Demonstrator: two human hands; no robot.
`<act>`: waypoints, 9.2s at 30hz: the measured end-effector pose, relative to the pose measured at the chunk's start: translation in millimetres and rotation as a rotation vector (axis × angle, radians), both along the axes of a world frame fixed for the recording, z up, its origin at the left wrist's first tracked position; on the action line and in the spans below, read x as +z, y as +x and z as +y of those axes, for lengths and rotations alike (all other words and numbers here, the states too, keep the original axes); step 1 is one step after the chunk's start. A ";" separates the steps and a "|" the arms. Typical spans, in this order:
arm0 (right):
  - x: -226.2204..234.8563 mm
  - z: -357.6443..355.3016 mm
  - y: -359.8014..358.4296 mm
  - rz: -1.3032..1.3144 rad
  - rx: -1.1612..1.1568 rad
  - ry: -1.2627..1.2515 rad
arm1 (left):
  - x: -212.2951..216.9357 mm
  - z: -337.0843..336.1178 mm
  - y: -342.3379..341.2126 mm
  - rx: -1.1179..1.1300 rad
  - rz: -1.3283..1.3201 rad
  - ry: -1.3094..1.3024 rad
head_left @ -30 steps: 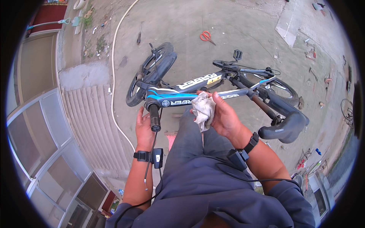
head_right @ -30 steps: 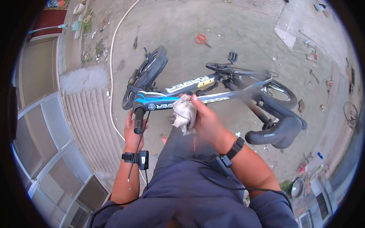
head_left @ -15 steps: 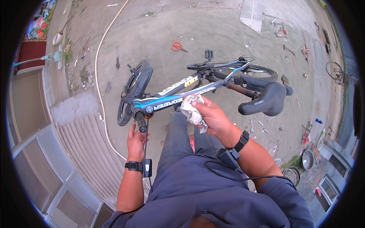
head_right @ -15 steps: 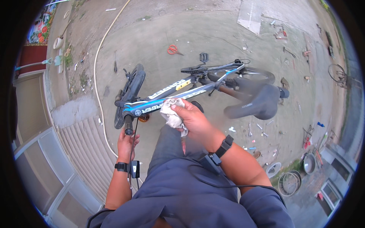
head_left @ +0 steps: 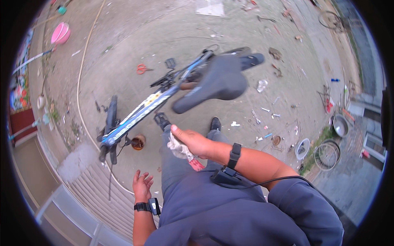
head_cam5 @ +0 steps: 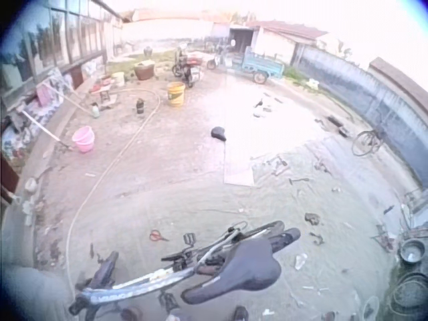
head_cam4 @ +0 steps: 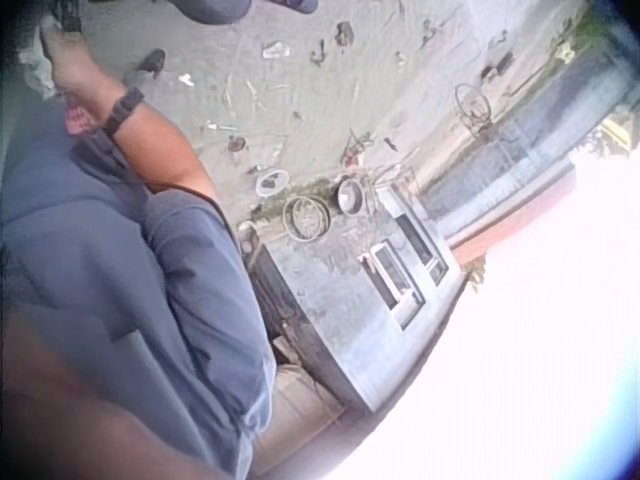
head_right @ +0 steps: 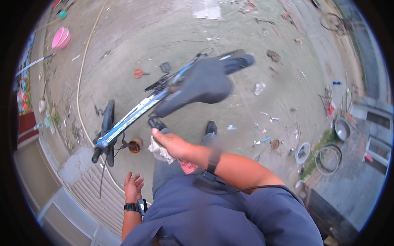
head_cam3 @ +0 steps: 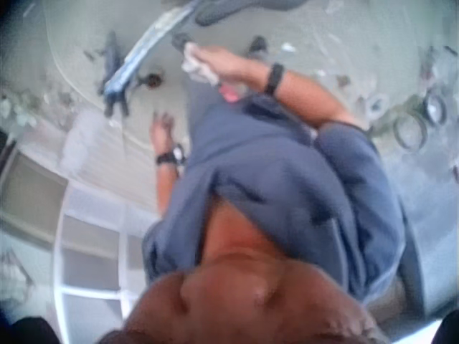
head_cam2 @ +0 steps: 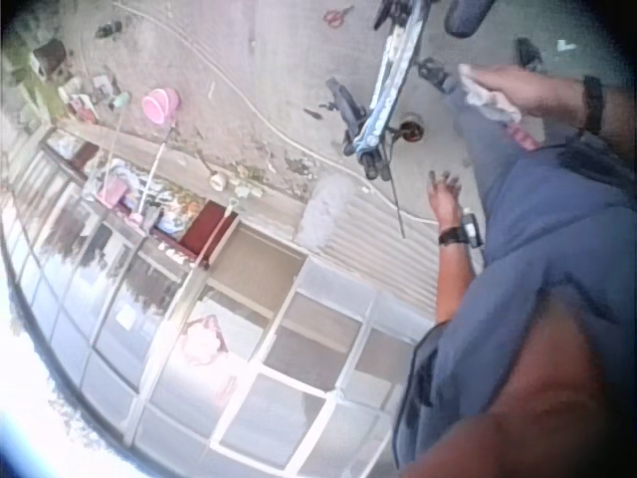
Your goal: The person assembles a bicycle by installing small parts into the handlebar stem, wiping the stem with a cloth, and attaching a spring and handlebar grip. The person retrieves parts from a white basin and places them onto the bicycle frame.
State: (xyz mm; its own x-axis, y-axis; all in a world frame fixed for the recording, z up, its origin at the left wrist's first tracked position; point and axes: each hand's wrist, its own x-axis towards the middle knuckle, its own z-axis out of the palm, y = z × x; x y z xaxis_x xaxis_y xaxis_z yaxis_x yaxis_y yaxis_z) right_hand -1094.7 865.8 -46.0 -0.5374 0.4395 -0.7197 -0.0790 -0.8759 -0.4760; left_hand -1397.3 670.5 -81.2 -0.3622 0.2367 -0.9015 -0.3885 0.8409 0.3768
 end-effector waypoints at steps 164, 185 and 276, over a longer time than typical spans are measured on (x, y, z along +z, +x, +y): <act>-367.8 -1156.7 1431.9 -1.028 -0.597 -0.140 | -245.9 -692.3 1487.0 -1.206 -0.408 -0.155; -566.1 -1126.2 1540.5 -1.164 0.095 0.126 | -382.3 -624.1 1558.6 -1.213 -0.354 0.259; -642.7 -984.9 1465.9 -1.317 0.498 0.665 | -366.3 -576.5 1521.0 -1.300 -0.221 0.753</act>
State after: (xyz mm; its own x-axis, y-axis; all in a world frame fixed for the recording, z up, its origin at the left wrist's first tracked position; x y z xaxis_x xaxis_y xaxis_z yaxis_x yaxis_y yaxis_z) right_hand 371.2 -119.1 -688.7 0.1109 0.8349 -0.5391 0.9154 -0.2970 -0.2718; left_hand 123.7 93.9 -447.5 0.5764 0.6919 -0.4347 0.3438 0.2773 0.8972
